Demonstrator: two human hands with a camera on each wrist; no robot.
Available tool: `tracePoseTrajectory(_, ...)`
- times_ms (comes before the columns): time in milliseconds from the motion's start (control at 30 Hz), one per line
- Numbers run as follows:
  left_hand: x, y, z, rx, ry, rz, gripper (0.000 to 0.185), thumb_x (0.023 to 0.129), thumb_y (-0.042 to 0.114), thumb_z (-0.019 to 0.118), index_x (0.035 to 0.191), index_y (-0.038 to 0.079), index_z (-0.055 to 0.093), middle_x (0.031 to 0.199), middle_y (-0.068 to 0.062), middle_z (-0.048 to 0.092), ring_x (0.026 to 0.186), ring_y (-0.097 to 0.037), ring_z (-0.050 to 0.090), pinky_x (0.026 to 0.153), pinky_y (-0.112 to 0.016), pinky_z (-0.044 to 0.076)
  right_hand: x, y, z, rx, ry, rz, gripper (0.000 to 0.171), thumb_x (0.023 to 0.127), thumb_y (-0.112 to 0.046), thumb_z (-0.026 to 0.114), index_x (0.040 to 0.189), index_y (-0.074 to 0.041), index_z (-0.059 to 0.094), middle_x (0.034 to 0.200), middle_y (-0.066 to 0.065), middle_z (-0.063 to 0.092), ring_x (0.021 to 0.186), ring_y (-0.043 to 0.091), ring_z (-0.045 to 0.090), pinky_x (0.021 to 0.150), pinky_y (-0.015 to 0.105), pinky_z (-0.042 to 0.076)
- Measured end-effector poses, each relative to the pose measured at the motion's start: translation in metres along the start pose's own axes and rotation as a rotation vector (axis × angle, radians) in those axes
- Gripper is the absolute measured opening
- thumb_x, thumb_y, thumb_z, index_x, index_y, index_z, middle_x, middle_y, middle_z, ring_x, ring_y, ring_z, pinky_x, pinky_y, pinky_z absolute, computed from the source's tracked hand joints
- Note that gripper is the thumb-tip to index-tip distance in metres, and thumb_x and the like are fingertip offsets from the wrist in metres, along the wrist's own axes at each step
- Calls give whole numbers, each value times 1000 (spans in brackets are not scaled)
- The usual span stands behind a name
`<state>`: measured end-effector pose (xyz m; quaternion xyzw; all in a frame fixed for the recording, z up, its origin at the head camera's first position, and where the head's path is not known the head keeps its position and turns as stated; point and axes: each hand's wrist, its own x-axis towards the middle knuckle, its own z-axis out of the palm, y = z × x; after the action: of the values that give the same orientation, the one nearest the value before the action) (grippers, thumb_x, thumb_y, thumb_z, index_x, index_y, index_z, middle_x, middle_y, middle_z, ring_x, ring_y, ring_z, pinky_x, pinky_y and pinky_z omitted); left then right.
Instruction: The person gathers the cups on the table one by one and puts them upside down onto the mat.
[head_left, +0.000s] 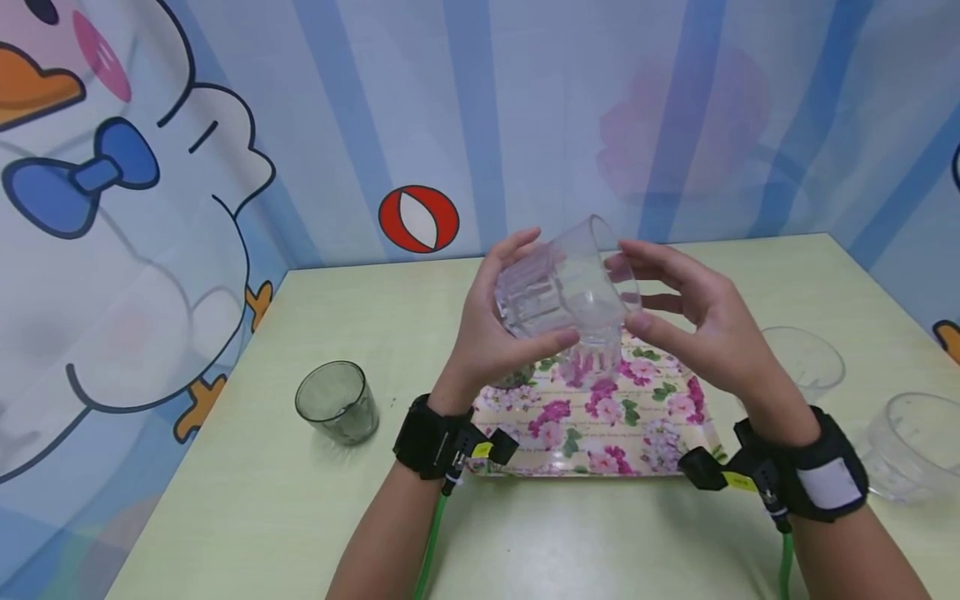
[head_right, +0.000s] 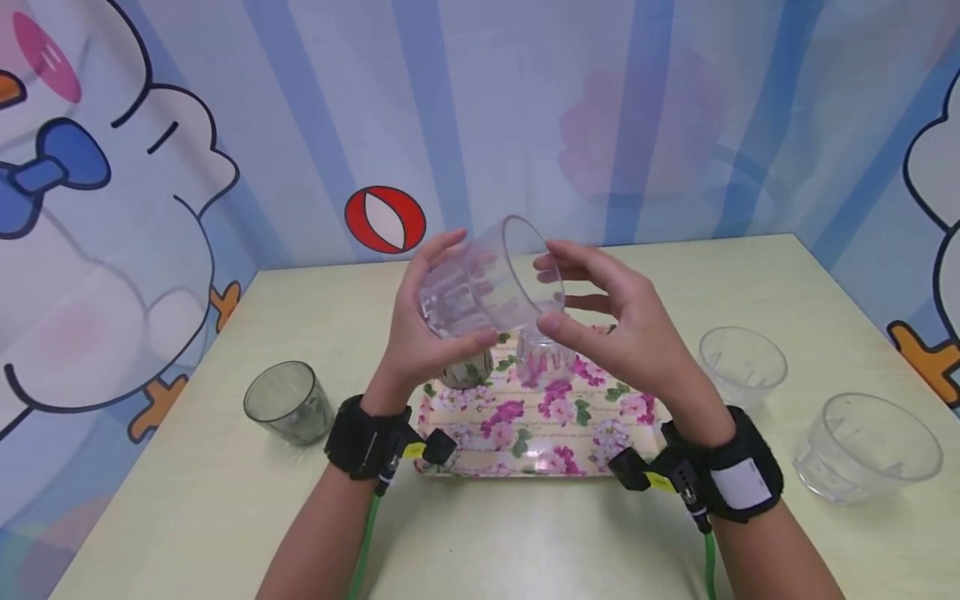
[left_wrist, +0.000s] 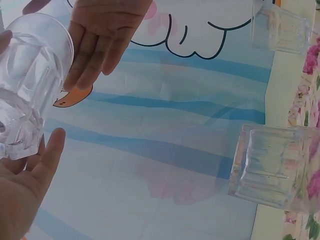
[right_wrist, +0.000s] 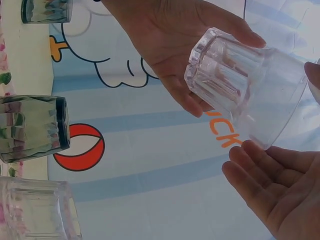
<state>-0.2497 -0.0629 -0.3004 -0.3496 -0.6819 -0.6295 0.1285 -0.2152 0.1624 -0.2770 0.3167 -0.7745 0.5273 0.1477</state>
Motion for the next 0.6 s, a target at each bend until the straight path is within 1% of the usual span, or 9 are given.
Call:
tracePoseTrajectory(233, -1, 2, -2, -40, 6, 19, 112, 65, 67, 73, 145, 3, 29, 138, -23, 44, 117, -29, 52, 93, -39, 56, 0, 0, 1, -13, -11, 4, 59, 87, -3, 60, 143, -15, 45, 124, -15, 58, 116, 1, 56, 93, 7, 48)
tracePoseTrajectory(467, -1, 4, -2, -65, 19, 23, 113, 65, 67, 74, 146, 2, 27, 137, -23, 43, 115, -19, 53, 91, -34, 56, 0, 1, 2, -27, -25, -3, 57, 89, -8, 59, 143, -16, 45, 126, -7, 59, 117, 3, 56, 93, 7, 48)
tracePoseTrajectory(533, -1, 4, -1, -77, 24, 27, 114, 65, 66, 75, 146, 2, 26, 137, -24, 43, 115, -18, 53, 91, -34, 57, -1, 1, 2, -33, -30, -5, 57, 89, -9, 59, 144, -17, 44, 127, -8, 59, 117, 3, 56, 93, 7, 48)
tracePoseTrajectory(600, 0, 4, -1, -85, 27, 33, 115, 66, 65, 75, 146, 1, 24, 137, -25, 43, 114, -17, 53, 91, -35, 57, -1, 1, 2, -39, -35, -5, 57, 90, -10, 58, 144, -17, 44, 128, -12, 58, 117, 1, 55, 94, 7, 47)
